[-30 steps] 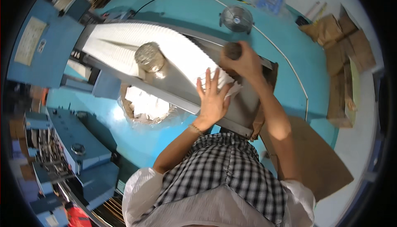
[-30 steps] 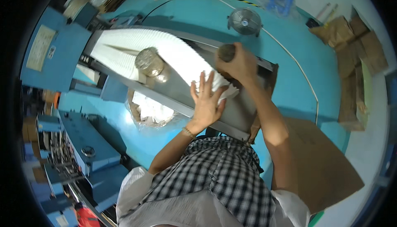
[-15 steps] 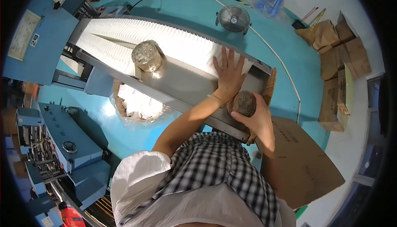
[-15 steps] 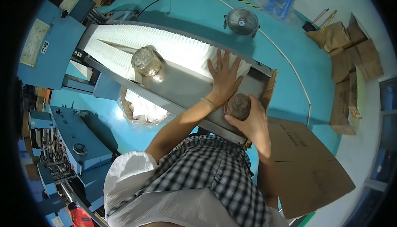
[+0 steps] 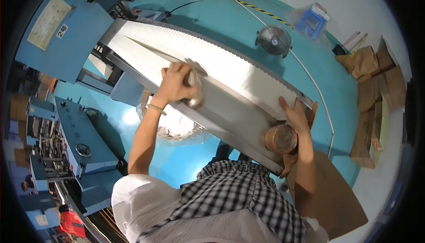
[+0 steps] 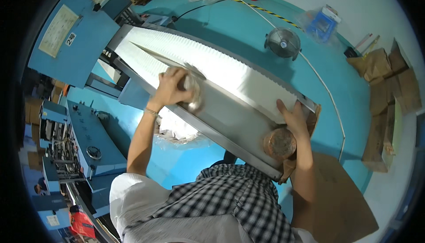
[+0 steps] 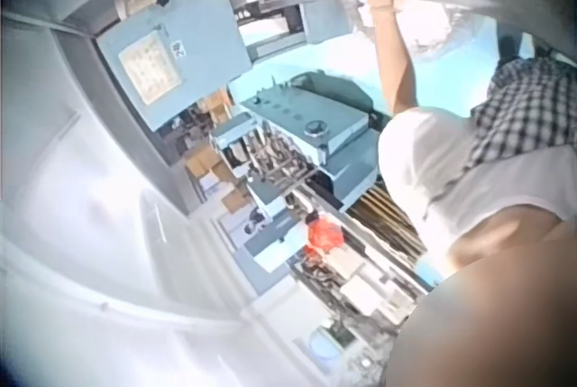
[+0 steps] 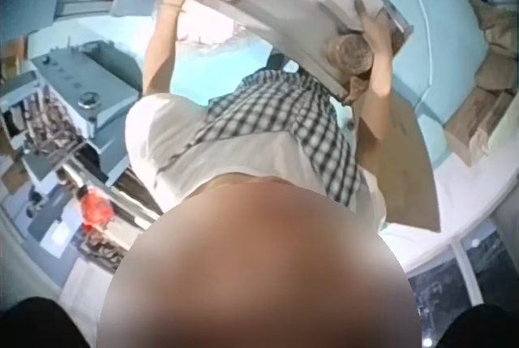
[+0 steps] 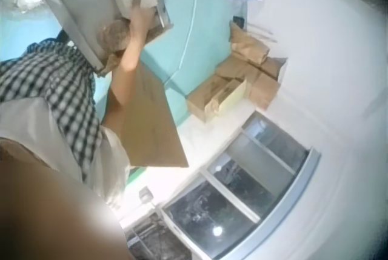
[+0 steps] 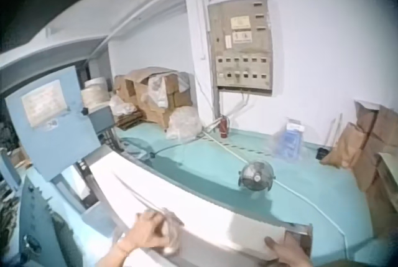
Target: Organizing and placing stacks of white paper products onto a conveyor belt or processing machine.
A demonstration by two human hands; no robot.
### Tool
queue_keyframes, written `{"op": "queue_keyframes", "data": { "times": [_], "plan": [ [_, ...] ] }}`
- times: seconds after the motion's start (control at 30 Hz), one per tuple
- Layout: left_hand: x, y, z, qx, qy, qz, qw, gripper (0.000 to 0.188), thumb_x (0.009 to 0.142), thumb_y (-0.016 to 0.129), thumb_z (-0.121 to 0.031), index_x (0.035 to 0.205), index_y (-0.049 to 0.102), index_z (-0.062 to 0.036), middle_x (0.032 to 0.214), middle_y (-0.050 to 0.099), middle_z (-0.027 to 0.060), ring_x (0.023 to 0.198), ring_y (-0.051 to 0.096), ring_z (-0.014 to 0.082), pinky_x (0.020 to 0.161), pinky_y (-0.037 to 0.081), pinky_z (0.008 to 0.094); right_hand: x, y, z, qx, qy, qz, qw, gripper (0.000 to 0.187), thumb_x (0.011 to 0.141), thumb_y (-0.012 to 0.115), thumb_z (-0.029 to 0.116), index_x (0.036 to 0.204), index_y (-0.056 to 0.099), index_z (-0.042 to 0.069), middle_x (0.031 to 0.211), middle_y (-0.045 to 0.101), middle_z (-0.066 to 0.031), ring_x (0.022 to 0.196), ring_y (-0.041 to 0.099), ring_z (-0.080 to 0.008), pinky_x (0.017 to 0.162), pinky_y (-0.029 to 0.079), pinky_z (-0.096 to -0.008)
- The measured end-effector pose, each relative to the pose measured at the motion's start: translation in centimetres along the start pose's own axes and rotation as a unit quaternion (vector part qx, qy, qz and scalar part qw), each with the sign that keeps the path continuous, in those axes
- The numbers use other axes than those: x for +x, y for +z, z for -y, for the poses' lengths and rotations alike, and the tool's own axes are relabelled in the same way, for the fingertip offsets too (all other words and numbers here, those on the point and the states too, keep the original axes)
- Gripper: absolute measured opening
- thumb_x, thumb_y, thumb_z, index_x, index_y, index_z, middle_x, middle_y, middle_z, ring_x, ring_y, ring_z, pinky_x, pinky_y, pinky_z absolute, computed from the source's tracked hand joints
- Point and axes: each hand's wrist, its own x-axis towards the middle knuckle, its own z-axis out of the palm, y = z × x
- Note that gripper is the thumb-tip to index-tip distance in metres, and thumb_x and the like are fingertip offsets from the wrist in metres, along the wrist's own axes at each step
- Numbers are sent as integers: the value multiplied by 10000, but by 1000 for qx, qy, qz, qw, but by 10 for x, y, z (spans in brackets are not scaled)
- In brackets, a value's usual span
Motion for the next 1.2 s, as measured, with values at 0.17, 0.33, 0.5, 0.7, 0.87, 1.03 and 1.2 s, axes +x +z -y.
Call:
{"op": "queue_keyframes", "data": {
  "times": [0.17, 0.33, 0.5, 0.7, 0.87, 1.03, 1.2],
  "plan": [
    [32, -28, 26, -216, -19, 174, 961, 631, 770, 765, -459, 1315, 628, -172, 1282, 630, 140, 1134, 611, 322, 1003, 424, 405, 1, -4, -7, 67, 78, 1, 995, 840, 873, 763, 457, 1413, 409, -80, 1317, 580, -193, 1193, 574, -295, 1000, 461, -368],
    [103, 43, 118, 67, -227, -136, 962, 479, 903, 629, -425, 1294, 634, -149, 1259, 583, 175, 1137, 577, 376, 942, 448, 545, 5, 10, -7, 16, -5, -12, 1000, 809, 869, 764, 457, 1372, 452, -93, 1303, 597, -213, 1184, 591, -310, 1005, 460, -380],
    [127, 61, 115, 150, -318, -52, 935, 410, 925, 569, -468, 1205, 680, -189, 1229, 577, 140, 1183, 533, 329, 978, 373, 524, 2, 4, -8, -5, 28, -15, 999, 806, 892, 741, 443, 1396, 432, -105, 1314, 581, -209, 1204, 560, -287, 1028, 430, -368],
    [128, 62, 102, 181, -302, -102, 930, 283, 946, 552, -359, 1088, 723, -184, 1189, 599, 98, 1156, 537, 311, 961, 361, 509, 3, 5, -2, -45, 43, -12, 998, 792, 893, 735, 458, 1368, 447, -107, 1291, 592, -218, 1176, 577, -289, 1019, 437, -366],
    [126, 74, 100, 189, -285, -135, 930, 263, 969, 505, -247, 1052, 725, -129, 1169, 586, 79, 1161, 500, 282, 970, 332, 472, 0, 9, -3, -46, 48, -21, 998, 784, 895, 731, 461, 1358, 453, -108, 1262, 608, -224, 1170, 583, -292, 1011, 440, -367],
    [120, 92, 116, 216, -227, -181, 932, 314, 939, 557, -239, 1063, 668, 28, 1230, 551, 112, 1186, 456, 323, 950, 323, 513, -2, 1, 8, -150, 38, -19, 988, 796, 881, 702, 532, 1278, 530, -137, 1225, 628, -299, 1171, 610, -373, 994, 454, -388],
    [134, 60, 87, -73, -163, 39, 983, 862, 809, 711, -562, 1314, 474, 96, 1343, 525, 282, 1226, 541, 378, 1047, 364, 538, -16, -34, -9, -240, 5, -104, 965, 678, 885, 724, 454, 1232, 599, -115, 1154, 677, -216, 1099, 627, -329, 1021, 440, -385]
  ]
}}
